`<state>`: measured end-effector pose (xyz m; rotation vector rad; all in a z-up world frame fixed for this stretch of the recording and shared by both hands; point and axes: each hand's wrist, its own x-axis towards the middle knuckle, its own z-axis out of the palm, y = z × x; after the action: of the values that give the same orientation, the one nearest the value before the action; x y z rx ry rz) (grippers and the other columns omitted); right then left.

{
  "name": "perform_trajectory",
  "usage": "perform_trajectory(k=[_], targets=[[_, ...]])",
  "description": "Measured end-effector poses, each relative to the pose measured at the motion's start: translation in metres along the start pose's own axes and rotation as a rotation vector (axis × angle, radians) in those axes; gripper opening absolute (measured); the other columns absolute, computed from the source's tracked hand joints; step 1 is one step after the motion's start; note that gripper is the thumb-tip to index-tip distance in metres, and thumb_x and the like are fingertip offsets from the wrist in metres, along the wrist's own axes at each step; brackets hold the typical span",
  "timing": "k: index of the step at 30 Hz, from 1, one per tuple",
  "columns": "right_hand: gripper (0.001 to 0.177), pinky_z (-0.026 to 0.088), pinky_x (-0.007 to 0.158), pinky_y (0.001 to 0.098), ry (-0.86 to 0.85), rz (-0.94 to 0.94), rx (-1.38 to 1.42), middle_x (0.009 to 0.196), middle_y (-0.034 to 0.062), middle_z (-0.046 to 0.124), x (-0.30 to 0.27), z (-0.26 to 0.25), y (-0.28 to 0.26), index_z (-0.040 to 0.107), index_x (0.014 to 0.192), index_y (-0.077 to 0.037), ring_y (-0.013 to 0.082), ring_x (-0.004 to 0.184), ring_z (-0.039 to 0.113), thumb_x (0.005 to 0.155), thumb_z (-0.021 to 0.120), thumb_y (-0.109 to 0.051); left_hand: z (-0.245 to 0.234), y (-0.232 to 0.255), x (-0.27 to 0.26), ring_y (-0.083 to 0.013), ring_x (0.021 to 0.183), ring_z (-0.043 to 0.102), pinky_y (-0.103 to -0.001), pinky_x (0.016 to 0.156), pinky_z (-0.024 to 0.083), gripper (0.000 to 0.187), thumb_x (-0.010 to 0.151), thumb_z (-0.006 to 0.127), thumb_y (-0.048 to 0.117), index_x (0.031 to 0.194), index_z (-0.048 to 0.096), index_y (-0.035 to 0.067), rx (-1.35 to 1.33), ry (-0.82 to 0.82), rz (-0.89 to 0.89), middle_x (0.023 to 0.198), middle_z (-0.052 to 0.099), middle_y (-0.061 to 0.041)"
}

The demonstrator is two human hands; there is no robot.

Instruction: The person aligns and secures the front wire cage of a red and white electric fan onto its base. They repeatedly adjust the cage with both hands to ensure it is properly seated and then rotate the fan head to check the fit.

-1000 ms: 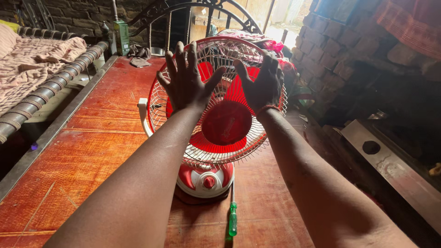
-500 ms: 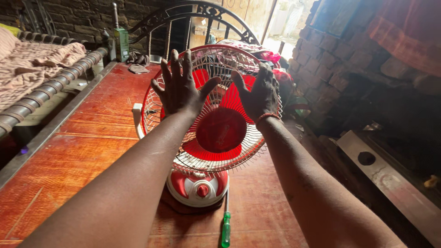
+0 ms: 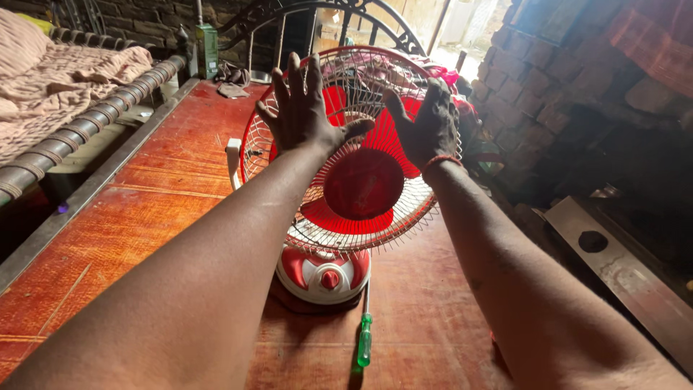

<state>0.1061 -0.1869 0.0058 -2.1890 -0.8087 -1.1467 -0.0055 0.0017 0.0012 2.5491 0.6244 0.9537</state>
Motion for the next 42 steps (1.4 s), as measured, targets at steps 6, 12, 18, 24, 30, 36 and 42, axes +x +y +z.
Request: perform_trajectory(k=[6, 12, 18, 24, 30, 36, 42], targets=[[0.088, 0.036, 0.112, 0.0509, 0.01, -0.029, -0.013, 0.144, 0.0306, 0.051, -0.001, -0.005, -0.003, 0.043, 0.144, 0.006, 0.0436, 0.136, 0.048, 0.1, 0.064, -0.068, 0.001, 0.002, -0.001, -0.0334, 0.16, -0.001, -0.075, 0.12, 0.014, 0.149, 0.056, 0.073, 0.095, 0.164, -0.005, 0.029, -0.005, -0.005, -0.003, 0.174, -0.007, -0.005], [0.091, 0.035, 0.115, 0.0501, -0.018, 0.002, 0.003, 0.146, 0.0294, 0.049, -0.002, -0.013, -0.014, 0.042, 0.145, 0.005, 0.0423, 0.138, 0.046, 0.098, 0.06, -0.07, 0.001, 0.005, -0.001, -0.0336, 0.16, -0.003, -0.074, 0.12, 0.013, 0.147, 0.057, 0.075, 0.091, 0.164, -0.006, 0.031, -0.012, -0.018, -0.035, 0.172, -0.012, -0.004], [0.095, 0.034, 0.114, 0.0506, -0.095, 0.109, 0.0, 0.147, 0.0279, 0.048, 0.0, -0.014, -0.015, 0.04, 0.147, 0.003, 0.0414, 0.138, 0.045, 0.095, 0.056, -0.074, 0.004, 0.01, -0.01, -0.0304, 0.16, -0.005, -0.071, 0.122, 0.011, 0.143, 0.061, 0.076, 0.087, 0.164, -0.005, 0.029, -0.007, -0.027, -0.061, 0.172, -0.014, -0.005], [0.099, 0.032, 0.117, 0.0506, -0.068, 0.076, -0.043, 0.152, 0.0291, 0.044, 0.001, -0.003, -0.004, 0.038, 0.15, 0.005, 0.0421, 0.142, 0.042, 0.097, 0.055, -0.077, 0.003, 0.007, -0.025, -0.0286, 0.161, -0.001, -0.07, 0.122, 0.011, 0.144, 0.063, 0.081, 0.081, 0.162, -0.009, 0.026, 0.018, 0.012, 0.004, 0.173, -0.008, -0.01], [0.098, 0.03, 0.114, 0.0525, 0.035, 0.03, -0.047, 0.149, 0.0308, 0.045, -0.004, 0.004, -0.006, 0.037, 0.149, 0.007, 0.0448, 0.14, 0.041, 0.099, 0.056, -0.074, -0.005, 0.004, -0.033, -0.0327, 0.158, 0.006, -0.068, 0.122, 0.013, 0.146, 0.063, 0.087, 0.074, 0.16, -0.01, 0.023, 0.039, 0.05, 0.05, 0.17, -0.002, -0.015], [0.091, 0.038, 0.11, 0.0513, 0.045, 0.064, -0.032, 0.144, 0.0283, 0.05, -0.008, -0.006, -0.013, 0.043, 0.145, 0.005, 0.043, 0.132, 0.049, 0.096, 0.06, -0.07, -0.007, 0.012, -0.034, -0.0332, 0.158, 0.008, -0.069, 0.121, 0.014, 0.146, 0.063, 0.094, 0.06, 0.162, -0.006, 0.023, 0.0, 0.048, 0.023, 0.171, 0.001, -0.015], [0.085, 0.042, 0.109, 0.0506, 0.113, 0.019, 0.014, 0.136, 0.0315, 0.057, -0.016, -0.013, -0.013, 0.047, 0.14, 0.008, 0.0458, 0.128, 0.054, 0.097, 0.066, -0.062, -0.005, 0.011, -0.036, -0.0308, 0.159, 0.009, -0.069, 0.12, 0.013, 0.143, 0.061, 0.095, 0.055, 0.162, -0.002, 0.025, -0.065, 0.062, 0.05, 0.172, 0.002, -0.012]])
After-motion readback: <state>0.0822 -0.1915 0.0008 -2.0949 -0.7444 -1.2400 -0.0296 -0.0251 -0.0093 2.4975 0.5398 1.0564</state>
